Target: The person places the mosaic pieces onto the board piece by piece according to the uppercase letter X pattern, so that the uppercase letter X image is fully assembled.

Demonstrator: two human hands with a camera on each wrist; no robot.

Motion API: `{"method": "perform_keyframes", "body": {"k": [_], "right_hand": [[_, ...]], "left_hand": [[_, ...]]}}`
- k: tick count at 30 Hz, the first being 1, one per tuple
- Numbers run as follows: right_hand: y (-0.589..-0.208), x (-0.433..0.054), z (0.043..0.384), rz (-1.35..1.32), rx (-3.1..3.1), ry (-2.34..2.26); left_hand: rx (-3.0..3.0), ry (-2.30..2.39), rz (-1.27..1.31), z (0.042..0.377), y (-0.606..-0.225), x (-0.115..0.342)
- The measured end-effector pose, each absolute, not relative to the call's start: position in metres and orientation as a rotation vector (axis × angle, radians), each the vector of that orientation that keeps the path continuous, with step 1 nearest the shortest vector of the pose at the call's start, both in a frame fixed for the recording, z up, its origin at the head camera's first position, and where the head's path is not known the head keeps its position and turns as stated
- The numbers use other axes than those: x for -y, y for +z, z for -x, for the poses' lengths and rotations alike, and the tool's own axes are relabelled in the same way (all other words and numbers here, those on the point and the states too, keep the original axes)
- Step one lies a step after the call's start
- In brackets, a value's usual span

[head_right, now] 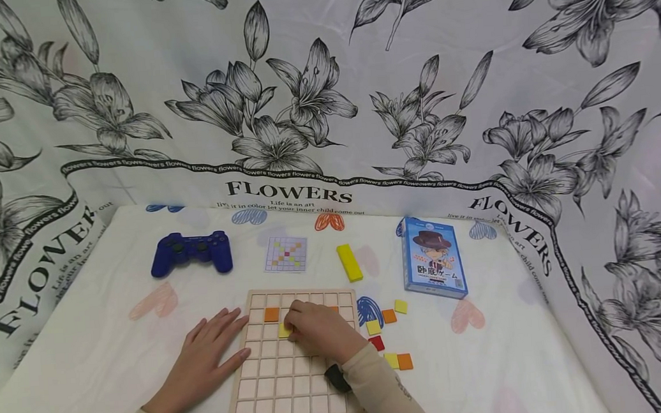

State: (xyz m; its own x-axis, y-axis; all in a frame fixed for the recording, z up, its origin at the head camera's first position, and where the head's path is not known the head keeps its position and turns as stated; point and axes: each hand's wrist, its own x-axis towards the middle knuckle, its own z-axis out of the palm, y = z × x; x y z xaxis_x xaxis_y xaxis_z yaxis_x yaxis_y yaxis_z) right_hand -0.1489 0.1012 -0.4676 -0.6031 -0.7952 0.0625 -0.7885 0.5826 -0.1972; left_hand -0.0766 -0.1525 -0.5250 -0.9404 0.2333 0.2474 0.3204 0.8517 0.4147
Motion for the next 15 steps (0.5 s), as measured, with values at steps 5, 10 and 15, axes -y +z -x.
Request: {"method": "perform_keyframes", "body": {"k": [5, 10, 15], "right_hand": [[-0.467, -0.104, 0.149, 1.364, -2.769, -0.314], [-0.455, -0.118, 0.143, 1.318, -2.804, -0.28], [-0.452, -0.151, 0.129, 1.213, -2.847, -0.271]], "left_hand": [[2.835, -0.695, 0.43, 0.076, -0.525, 0.152], [2.846, -0.704, 0.418, 0.076, -0.524, 0.153], [2.848, -0.706, 0.423, 0.077, -0.523, 0.153]]}}
